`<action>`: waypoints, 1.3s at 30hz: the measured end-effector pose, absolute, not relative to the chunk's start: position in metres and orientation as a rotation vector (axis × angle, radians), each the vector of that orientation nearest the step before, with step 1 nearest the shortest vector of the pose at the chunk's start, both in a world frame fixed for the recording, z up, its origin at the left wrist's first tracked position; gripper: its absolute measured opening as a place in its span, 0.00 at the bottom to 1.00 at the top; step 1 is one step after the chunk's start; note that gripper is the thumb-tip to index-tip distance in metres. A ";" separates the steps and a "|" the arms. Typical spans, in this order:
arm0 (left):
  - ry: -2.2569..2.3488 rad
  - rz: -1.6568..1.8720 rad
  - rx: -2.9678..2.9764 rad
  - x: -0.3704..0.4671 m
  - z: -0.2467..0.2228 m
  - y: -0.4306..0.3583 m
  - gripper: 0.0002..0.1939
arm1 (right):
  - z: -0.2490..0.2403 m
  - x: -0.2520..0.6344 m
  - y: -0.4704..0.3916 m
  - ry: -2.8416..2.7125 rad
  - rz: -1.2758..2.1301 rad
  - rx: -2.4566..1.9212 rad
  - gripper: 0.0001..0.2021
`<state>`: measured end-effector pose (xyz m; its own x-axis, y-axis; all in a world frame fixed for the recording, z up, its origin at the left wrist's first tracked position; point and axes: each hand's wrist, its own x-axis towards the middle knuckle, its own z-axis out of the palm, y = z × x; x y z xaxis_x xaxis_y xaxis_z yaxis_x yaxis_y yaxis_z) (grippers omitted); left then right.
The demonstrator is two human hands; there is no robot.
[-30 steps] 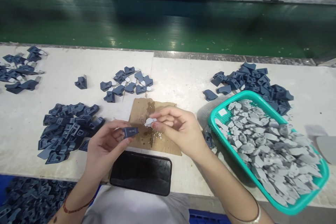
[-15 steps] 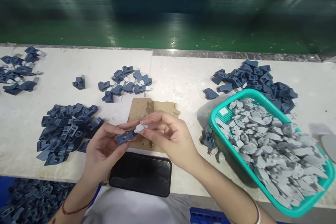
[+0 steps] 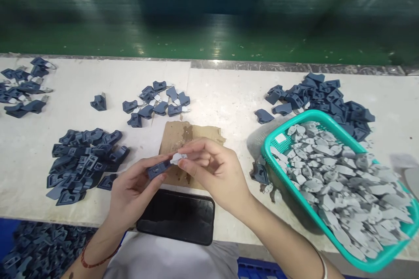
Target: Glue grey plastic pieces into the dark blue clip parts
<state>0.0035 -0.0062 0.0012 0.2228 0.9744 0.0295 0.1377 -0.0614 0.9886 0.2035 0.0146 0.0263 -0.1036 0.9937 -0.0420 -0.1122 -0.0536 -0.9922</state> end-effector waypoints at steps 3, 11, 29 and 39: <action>1.123 1.063 1.481 0.002 -0.002 -0.008 0.18 | 0.026 0.202 0.014 -1.166 1.388 -1.118 0.05; 1.104 1.070 1.551 0.002 -0.002 -0.008 0.20 | 0.024 0.200 0.014 -1.234 1.381 -1.136 0.09; 1.137 0.933 1.808 0.000 -0.002 -0.005 0.20 | 0.023 0.203 0.012 -1.469 1.315 -1.229 0.04; 1.094 0.701 2.014 0.001 0.007 0.002 0.07 | 0.024 0.211 0.015 -1.767 1.279 -1.144 0.08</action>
